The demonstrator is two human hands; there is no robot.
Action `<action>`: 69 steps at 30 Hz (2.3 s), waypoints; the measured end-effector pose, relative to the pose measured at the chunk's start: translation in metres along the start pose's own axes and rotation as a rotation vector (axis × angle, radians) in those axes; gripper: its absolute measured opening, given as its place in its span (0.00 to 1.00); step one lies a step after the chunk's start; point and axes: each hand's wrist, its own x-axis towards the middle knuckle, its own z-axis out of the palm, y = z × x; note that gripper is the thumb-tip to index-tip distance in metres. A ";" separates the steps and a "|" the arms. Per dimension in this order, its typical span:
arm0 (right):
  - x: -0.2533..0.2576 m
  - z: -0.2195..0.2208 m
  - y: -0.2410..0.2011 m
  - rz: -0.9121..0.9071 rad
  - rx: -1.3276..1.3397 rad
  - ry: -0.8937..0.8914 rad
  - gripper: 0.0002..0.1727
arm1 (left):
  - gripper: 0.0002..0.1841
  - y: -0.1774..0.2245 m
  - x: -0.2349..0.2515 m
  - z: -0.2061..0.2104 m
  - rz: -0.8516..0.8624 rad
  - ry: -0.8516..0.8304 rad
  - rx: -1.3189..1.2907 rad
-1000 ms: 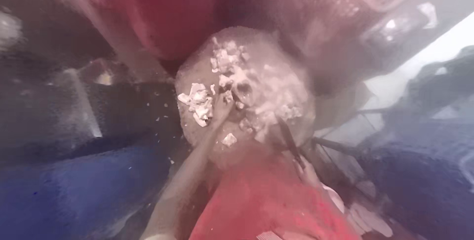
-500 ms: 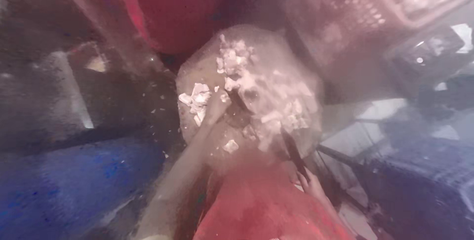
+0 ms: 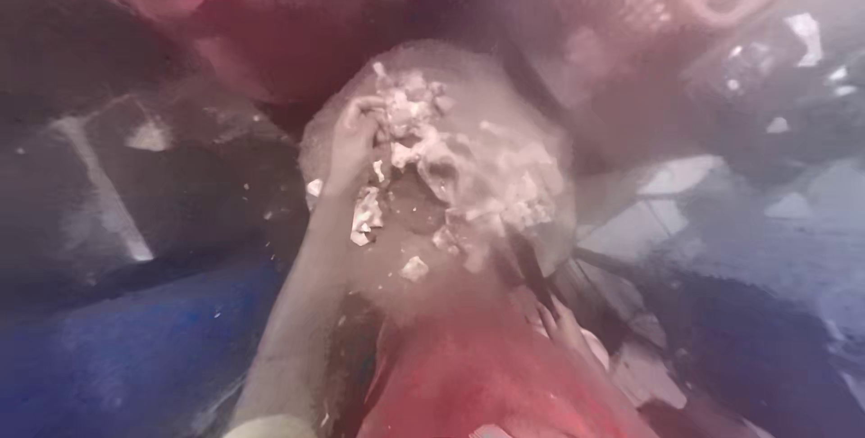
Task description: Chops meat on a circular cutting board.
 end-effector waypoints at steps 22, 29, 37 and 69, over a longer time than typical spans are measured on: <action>0.010 0.000 0.021 -0.082 0.025 -0.022 0.29 | 0.30 -0.109 -0.194 0.096 -0.282 -0.356 0.539; 0.015 -0.023 -0.002 -0.105 -0.461 -0.204 0.32 | 0.25 -0.122 -0.109 0.066 -0.131 -0.123 0.925; 0.005 -0.030 -0.038 -0.533 -0.695 -0.335 0.33 | 0.21 -0.070 -0.124 0.108 0.011 -0.377 1.011; 0.025 -0.005 -0.131 -0.273 -0.092 -0.152 0.31 | 0.29 -0.124 -0.237 0.066 -0.537 0.111 0.189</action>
